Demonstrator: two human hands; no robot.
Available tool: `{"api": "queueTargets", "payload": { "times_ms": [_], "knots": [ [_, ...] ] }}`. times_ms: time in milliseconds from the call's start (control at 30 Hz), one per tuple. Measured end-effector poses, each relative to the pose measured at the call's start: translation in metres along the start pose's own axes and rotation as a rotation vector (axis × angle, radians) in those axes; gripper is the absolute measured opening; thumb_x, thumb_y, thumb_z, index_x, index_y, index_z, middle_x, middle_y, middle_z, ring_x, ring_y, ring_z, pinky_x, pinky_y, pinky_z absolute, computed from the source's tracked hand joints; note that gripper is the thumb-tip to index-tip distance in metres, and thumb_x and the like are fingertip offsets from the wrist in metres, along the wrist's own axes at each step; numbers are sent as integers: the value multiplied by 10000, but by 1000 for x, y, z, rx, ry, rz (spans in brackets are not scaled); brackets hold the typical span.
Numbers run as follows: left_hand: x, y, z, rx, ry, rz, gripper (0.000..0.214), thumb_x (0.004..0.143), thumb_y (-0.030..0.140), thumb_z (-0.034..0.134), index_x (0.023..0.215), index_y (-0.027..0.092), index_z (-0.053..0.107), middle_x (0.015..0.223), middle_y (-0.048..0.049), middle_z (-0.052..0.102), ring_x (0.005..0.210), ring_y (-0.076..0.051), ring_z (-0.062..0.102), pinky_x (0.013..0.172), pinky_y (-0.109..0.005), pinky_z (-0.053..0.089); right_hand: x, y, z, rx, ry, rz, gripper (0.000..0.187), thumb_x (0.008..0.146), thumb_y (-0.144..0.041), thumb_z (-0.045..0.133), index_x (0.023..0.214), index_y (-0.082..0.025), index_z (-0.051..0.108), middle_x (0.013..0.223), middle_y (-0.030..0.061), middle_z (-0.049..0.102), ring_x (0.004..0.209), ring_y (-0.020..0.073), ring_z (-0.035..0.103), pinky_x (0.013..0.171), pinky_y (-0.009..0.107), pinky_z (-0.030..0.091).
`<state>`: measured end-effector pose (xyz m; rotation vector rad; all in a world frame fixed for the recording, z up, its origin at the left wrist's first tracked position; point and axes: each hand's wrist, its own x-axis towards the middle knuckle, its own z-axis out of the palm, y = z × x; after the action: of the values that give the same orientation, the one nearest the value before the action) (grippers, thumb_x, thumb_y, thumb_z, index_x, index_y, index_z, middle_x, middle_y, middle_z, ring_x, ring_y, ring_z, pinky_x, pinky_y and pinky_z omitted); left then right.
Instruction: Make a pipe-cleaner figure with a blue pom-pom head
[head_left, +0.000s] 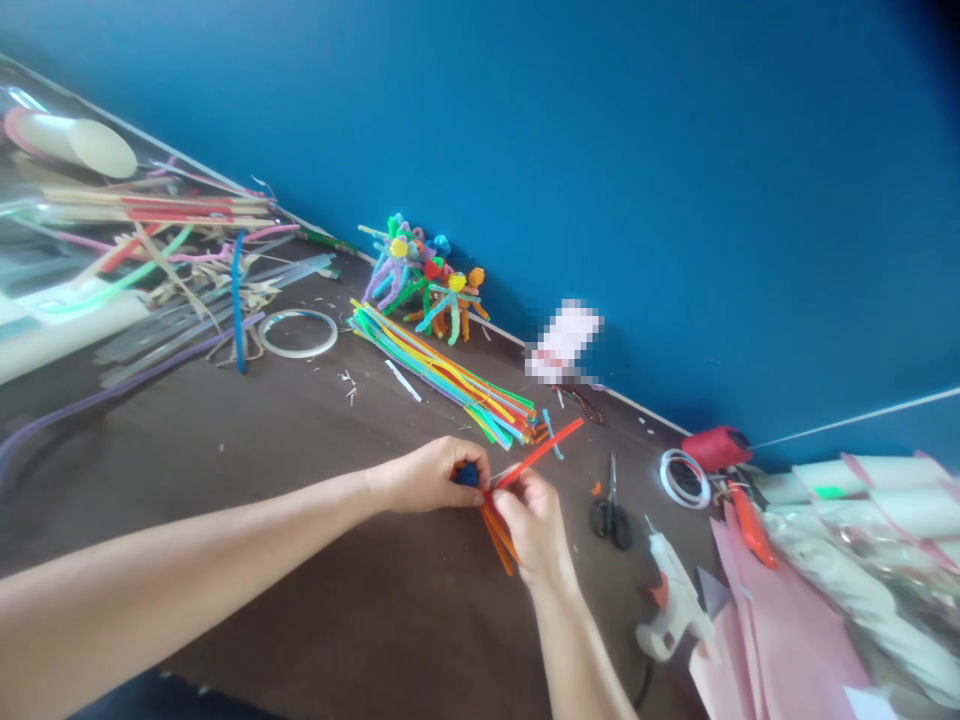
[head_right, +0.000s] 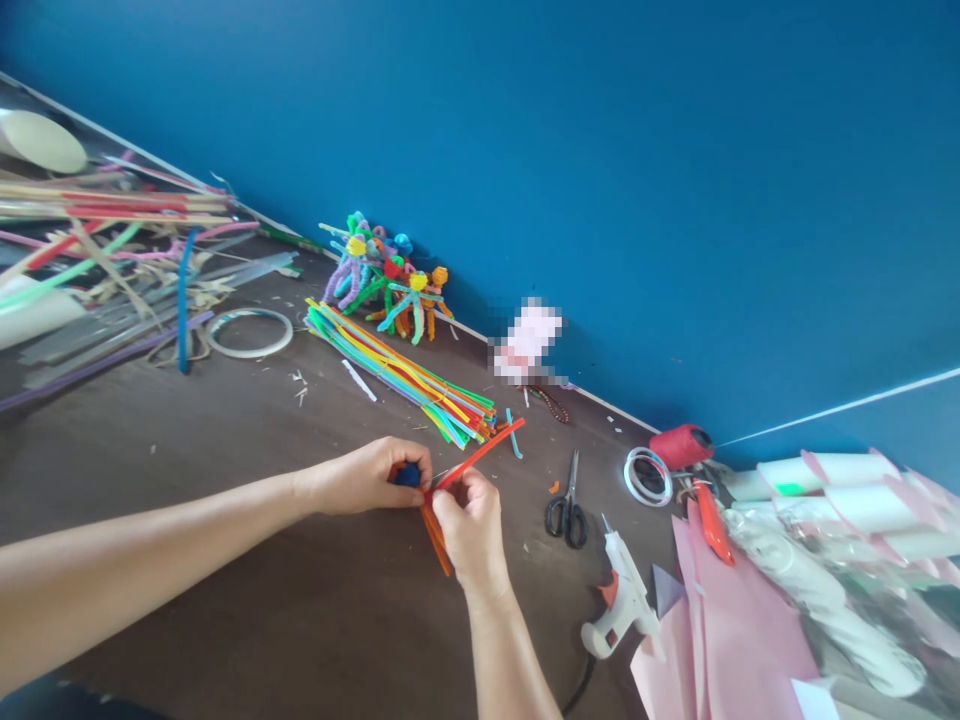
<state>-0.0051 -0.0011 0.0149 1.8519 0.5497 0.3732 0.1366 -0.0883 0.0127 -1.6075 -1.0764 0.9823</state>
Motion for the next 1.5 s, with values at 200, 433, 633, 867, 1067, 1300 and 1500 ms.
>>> {"api": "queueTargets", "payload": {
  "times_ms": [200, 433, 633, 867, 1067, 1300, 1500],
  "knots": [
    [-2, 2, 3, 12, -36, 54, 69, 636, 173, 564, 693, 136, 573, 638, 29, 531, 578, -77, 428, 541, -168, 336, 2, -1, -6, 168, -129, 86, 75, 608, -141, 498, 673, -177, 503, 530, -69, 493, 466, 72, 439, 471, 171, 349],
    [0, 1, 3, -88, 22, -112, 156, 599, 202, 579, 740, 135, 584, 576, 49, 486, 527, -71, 398, 480, -164, 313, -3, -4, -9, -63, -152, -135, 73, 708, -167, 480, 763, -169, 528, 641, -26, 540, 565, 89, 494, 547, 192, 396],
    [-1, 2, -2, -69, -4, -181, 143, 598, 240, 583, 674, 133, 640, 511, 48, 461, 491, -64, 367, 440, -161, 280, -9, -13, -10, -448, -187, -412, 208, 677, -103, 491, 867, -178, 528, 766, 8, 569, 704, 132, 540, 692, 247, 435],
    [2, -2, -1, -225, -34, -322, 187, 578, 269, 576, 693, 135, 637, 509, 30, 519, 463, -82, 410, 401, -172, 309, -10, -17, -11, -908, -89, -675, 158, 716, -104, 507, 841, -188, 553, 781, 31, 553, 778, 173, 511, 760, 317, 380],
    [2, -2, 2, -277, -3, -320, 188, 586, 289, 586, 664, 120, 616, 497, 37, 494, 442, -68, 380, 392, -167, 310, -13, -23, -12, -1050, -76, -704, 135, 750, -203, 539, 878, -186, 578, 779, 41, 546, 779, 185, 491, 760, 341, 339],
    [0, -2, 0, -143, 1, -222, 201, 632, 283, 561, 734, 128, 637, 489, 42, 483, 453, -73, 391, 427, -173, 309, -13, -17, -7, -927, 29, -694, 121, 761, -214, 515, 837, -174, 600, 745, 41, 556, 742, 170, 496, 735, 317, 347],
    [0, 0, 2, 79, 77, -40, 153, 655, 263, 569, 686, 139, 653, 591, 16, 581, 565, -100, 473, 535, -178, 355, -9, -9, -3, -664, 82, -517, 159, 775, -212, 485, 630, -174, 538, 653, 21, 545, 670, 150, 503, 676, 276, 380]
  ]
}}
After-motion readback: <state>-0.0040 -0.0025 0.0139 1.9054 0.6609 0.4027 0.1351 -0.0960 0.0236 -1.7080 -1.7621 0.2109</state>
